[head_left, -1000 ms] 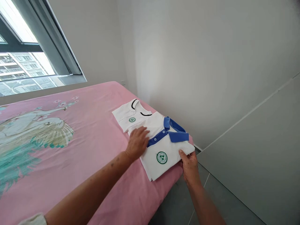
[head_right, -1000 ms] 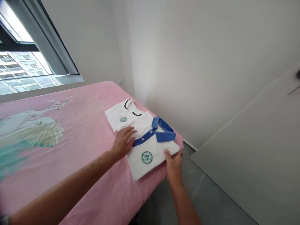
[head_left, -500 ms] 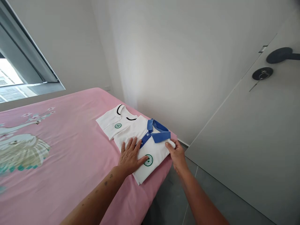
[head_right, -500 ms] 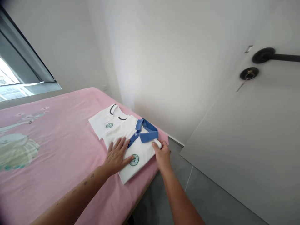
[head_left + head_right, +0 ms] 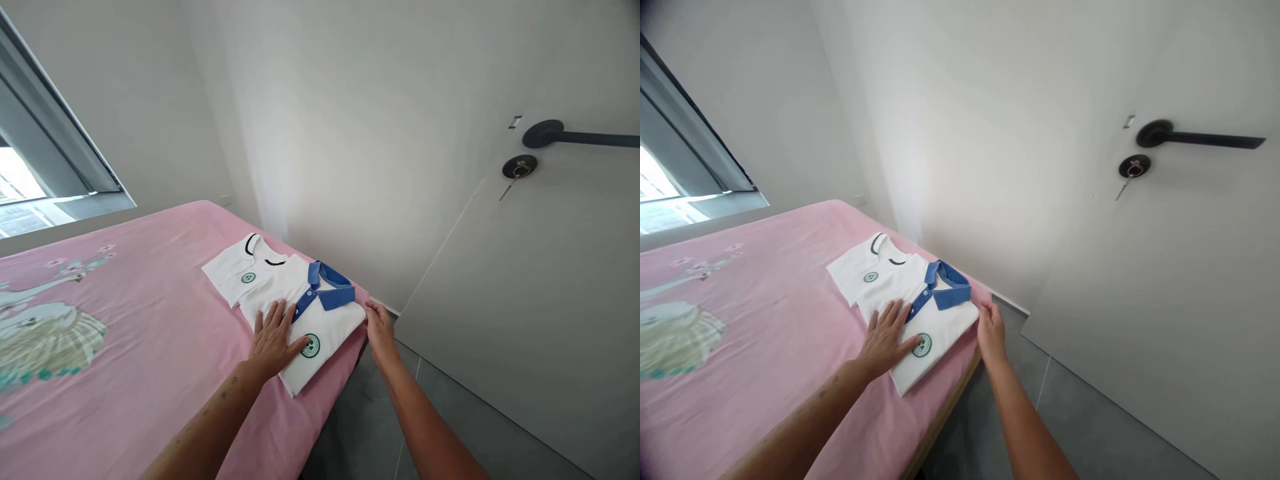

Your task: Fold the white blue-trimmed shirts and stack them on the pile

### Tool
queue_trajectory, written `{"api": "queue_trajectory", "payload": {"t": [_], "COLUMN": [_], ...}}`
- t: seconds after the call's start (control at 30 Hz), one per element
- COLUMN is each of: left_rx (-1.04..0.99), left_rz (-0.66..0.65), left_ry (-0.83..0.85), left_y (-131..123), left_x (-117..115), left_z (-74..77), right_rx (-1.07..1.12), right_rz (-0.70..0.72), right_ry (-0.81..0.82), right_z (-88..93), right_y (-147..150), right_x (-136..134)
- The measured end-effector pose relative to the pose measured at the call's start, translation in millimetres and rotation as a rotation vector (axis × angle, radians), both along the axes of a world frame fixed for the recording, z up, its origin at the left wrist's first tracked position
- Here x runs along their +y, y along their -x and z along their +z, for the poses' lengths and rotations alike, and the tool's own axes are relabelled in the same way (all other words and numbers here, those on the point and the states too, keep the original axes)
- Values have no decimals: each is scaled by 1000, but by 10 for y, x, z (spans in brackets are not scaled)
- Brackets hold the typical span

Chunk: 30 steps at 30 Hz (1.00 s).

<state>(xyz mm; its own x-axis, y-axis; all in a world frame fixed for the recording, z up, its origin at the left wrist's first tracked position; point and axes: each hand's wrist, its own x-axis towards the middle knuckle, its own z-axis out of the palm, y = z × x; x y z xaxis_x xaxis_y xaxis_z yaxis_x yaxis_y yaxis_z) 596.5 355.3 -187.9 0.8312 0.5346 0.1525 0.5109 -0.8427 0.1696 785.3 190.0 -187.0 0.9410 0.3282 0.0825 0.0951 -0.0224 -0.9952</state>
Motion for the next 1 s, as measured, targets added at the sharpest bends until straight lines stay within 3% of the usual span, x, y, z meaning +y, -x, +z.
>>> {"api": "queue_trajectory", "payload": {"t": [0.1, 0.23, 0.3, 0.37, 0.5, 0.6, 0.7, 0.77, 0.83, 1.0], "left_rx": [-78, -132, -109, -64, -17, -49, -100, -129, -141, -33], "left_rz": [38, 118, 143, 176, 220, 224, 215, 220, 267, 564], "left_ry": [-60, -131, -117, -57, 77, 125, 137, 115, 61, -49], "left_y": [68, 134, 156, 179, 208, 204, 284, 478, 832, 2191], "left_x": [-58, -221, -301, -354, -374, -367, -415, -492, -592, -802], "left_z": [-7, -9, -7, -14, -71, -120, -147, -178, -258, -660], "right_rx": [-339, -914, -1072, -1108, -905, -872, -894, -885, -856, -966], "right_rz": [-14, 322, 475, 580, 660, 644, 636, 648, 663, 627], "right_ry": [90, 278, 435, 613, 944, 998, 1018, 1040, 1068, 1041], "right_z": [226, 603, 657, 576, 200, 0, -28, 27, 116, 293], "right_y": [121, 402, 443, 370, 79, -30, -12, 23, 54, 92], "right_x": [-59, 208, 471, 743, 1100, 1163, 1145, 1135, 1144, 1265]}}
